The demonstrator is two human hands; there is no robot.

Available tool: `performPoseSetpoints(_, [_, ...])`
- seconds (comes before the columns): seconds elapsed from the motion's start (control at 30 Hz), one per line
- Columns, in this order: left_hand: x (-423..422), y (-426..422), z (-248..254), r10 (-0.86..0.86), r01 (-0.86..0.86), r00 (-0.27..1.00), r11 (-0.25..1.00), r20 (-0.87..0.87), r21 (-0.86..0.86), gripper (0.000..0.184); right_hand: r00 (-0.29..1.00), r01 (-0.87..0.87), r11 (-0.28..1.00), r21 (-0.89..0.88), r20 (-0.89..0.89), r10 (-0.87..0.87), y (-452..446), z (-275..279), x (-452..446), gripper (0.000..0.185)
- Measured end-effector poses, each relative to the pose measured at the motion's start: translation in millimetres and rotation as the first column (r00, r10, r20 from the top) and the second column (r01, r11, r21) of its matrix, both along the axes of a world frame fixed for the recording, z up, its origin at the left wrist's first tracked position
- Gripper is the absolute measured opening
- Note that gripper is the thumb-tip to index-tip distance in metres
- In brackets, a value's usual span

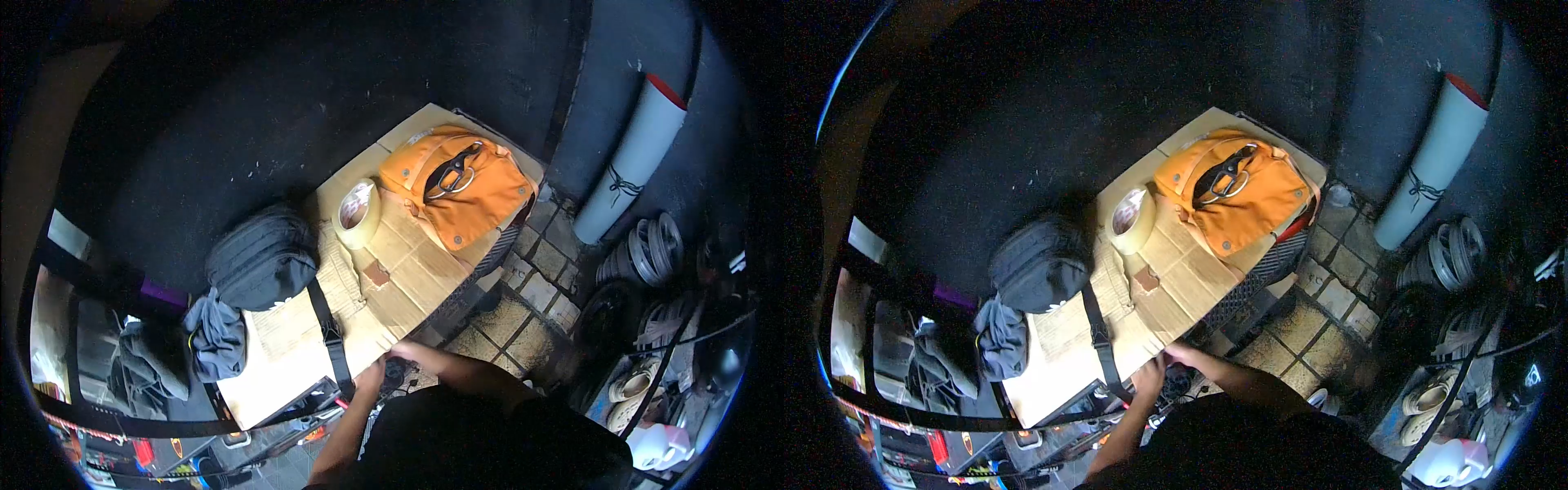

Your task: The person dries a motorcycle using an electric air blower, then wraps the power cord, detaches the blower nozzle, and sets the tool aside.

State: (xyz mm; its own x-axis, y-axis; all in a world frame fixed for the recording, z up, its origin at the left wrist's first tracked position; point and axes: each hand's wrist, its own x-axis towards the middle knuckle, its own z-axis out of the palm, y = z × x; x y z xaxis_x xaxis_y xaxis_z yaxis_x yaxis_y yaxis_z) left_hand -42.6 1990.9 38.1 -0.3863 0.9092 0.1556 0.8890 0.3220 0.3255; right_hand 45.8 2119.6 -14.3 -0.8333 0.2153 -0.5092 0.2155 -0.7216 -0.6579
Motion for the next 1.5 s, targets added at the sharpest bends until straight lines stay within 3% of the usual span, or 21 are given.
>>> performPoseSetpoints(0.07, [25,-4,26,0.072,-0.072,0.997,0.997,-0.011,-0.011,0.058,1.000,0.008,1.000,0.008,-0.010,-0.008,4,-4,8,0.064])
performPoseSetpoints(0.1, [35,-3,41,0.051,-0.038,0.977,0.997,-0.205,0.068,0.040,1.000,0.013,1.000,0.011,-0.019,-0.013,4,-5,14,0.064])
performPoseSetpoints(0.2, [20,-10,4,0.019,0.019,0.986,0.975,-0.168,0.223,0.050,0.999,0.032,0.999,0.013,-0.035,-0.032,0,-8,26,0.065])
performPoseSetpoints(0.23, [22,-14,-1,0.052,-0.042,0.989,0.996,-0.139,0.077,0.048,0.999,0.031,1.000,0.000,-0.026,-0.031,-3,-8,28,0.066])
performPoseSetpoints(0.27, [17,-21,-12,0.077,-0.066,0.988,0.994,-0.133,0.082,0.048,1.000,0.018,0.999,-0.042,-0.024,-0.019,-5,-8,31,0.063])
performPoseSetpoints(0.3, [1,-33,-41,-0.138,0.131,0.900,0.990,-0.414,-0.047,0.049,1.000,0.005,0.996,-0.084,-0.021,-0.007,-7,-4,35,0.061])
performPoseSetpoints(0.33, [-13,-41,-58,-0.362,0.281,0.690,0.932,-0.627,-0.229,0.050,1.000,0.014,0.986,-0.169,-0.024,-0.018,-8,5,35,0.056])
performPoseSetpoints(0.37, [-18,-42,-55,-0.347,0.209,0.893,0.884,-0.286,-0.418,0.050,0.996,0.014,0.998,-0.069,-0.085,-0.020,-15,16,35,0.057])
performPoseSetpoints(0.4, [-30,-42,-68,-0.137,0.028,0.962,0.912,-0.237,-0.410,0.051,0.972,0.017,0.997,0.080,-0.235,0.002,-21,-3,27,0.056])
performPoseSetpoints(0.43, [-42,-42,-81,0.086,-0.158,0.977,0.904,-0.195,-0.397,0.052,0.970,0.089,0.996,-0.031,-0.223,-0.093,-25,-2,12,0.054])
performPoseSetpoints(0.47, [-92,-59,-151,-0.151,0.165,0.818,0.986,-0.555,-0.025,0.044,0.960,0.164,0.977,-0.137,-0.206,-0.190,-30,2,-4,0.052])
performPoseSetpoints(0.5, [-98,-58,-109,0.007,-0.037,0.969,0.992,-0.246,-0.119,0.044,0.956,0.189,0.970,-0.152,-0.196,-0.217,-28,4,-16,0.051])
performPoseSetpoints(0.53, [-101,-44,-70,0.079,-0.098,0.992,0.974,-0.103,-0.202,0.044,0.959,0.198,0.973,-0.122,-0.182,-0.218,-25,5,-22,0.051])
performPoseSetpoints(0.6, [-112,-32,-30,0.151,-0.147,0.989,0.950,-0.008,-0.275,0.044,0.971,0.184,0.982,-0.044,-0.147,-0.188,-20,5,-25,0.050])
performPoseSetpoints(0.73, [-117,-21,6,0.185,-0.166,0.982,0.936,0.033,-0.309,0.044,0.985,0.156,0.979,0.129,-0.091,-0.145,-11,4,-22,0.048])
performPoseSetpoints(0.9, [-98,1,16,0.142,-0.119,0.989,0.940,0.048,-0.321,0.045,0.983,0.181,0.915,0.360,-0.031,-0.182,-5,2,-17,0.046])
performPoseSetpoints(1.17, [-105,10,33,0.125,-0.094,0.990,0.931,0.067,-0.352,0.046,0.972,0.122,0.688,0.716,0.055,-0.229,-3,-2,-42,0.043])
performPoseSetpoints(1.5, [-78,30,39,0.052,-0.002,0.991,0.925,0.122,-0.380,0.048,0.956,-0.051,0.435,0.899,0.169,-0.239,7,-17,-36,0.038])
